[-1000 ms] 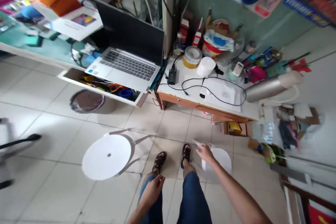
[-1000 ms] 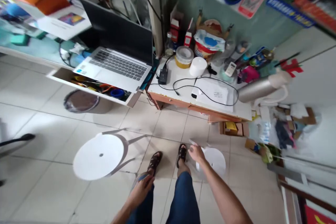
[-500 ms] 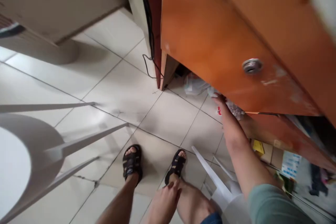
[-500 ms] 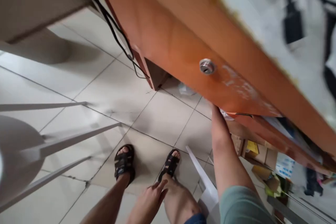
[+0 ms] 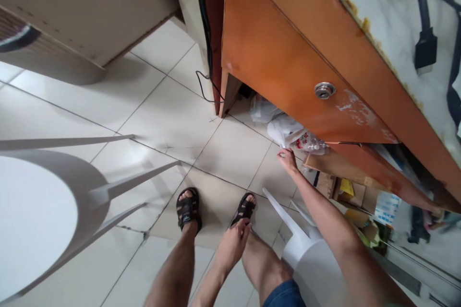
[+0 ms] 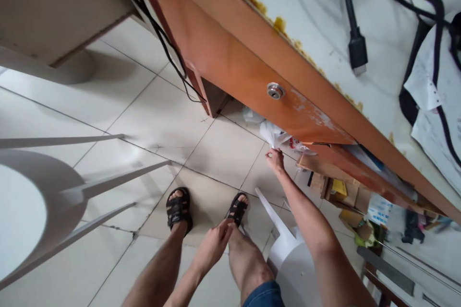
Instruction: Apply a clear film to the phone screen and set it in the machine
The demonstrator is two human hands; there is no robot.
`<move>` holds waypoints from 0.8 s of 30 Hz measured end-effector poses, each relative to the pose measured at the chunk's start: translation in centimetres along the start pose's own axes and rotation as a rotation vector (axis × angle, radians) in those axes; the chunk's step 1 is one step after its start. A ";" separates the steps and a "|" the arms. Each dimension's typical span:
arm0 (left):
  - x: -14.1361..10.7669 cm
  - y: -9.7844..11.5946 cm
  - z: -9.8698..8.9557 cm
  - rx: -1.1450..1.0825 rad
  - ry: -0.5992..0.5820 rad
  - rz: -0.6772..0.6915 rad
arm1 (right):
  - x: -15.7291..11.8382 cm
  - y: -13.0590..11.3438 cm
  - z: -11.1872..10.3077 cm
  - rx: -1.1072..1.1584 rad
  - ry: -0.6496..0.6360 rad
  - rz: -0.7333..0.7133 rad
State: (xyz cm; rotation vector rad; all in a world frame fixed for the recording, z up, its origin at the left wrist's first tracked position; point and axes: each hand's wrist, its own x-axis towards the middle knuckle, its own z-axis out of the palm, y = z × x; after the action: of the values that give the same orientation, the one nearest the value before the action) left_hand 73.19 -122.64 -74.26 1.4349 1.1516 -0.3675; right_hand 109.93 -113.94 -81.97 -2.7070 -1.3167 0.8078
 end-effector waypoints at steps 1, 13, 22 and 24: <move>-0.5 0.4 0.7 -0.041 -0.013 0.015 | -1.8 -0.7 0.8 0.008 -0.016 -0.023; 6.0 1.6 -3.9 -0.017 0.389 0.139 | -18.9 -8.5 7.8 0.200 -0.237 -0.276; 18.1 -0.6 -3.1 0.329 0.212 0.276 | -24.1 -9.1 11.8 0.203 -0.429 -0.332; 18.6 -1.7 -2.9 0.372 0.230 0.297 | -23.1 -9.3 13.3 0.159 -0.444 -0.314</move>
State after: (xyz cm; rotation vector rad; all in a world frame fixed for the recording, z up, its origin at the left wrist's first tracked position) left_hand 79.27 -112.52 -88.99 1.9881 1.0642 -0.2165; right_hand 85.27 -127.69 -81.02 -2.1947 -1.6131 1.4518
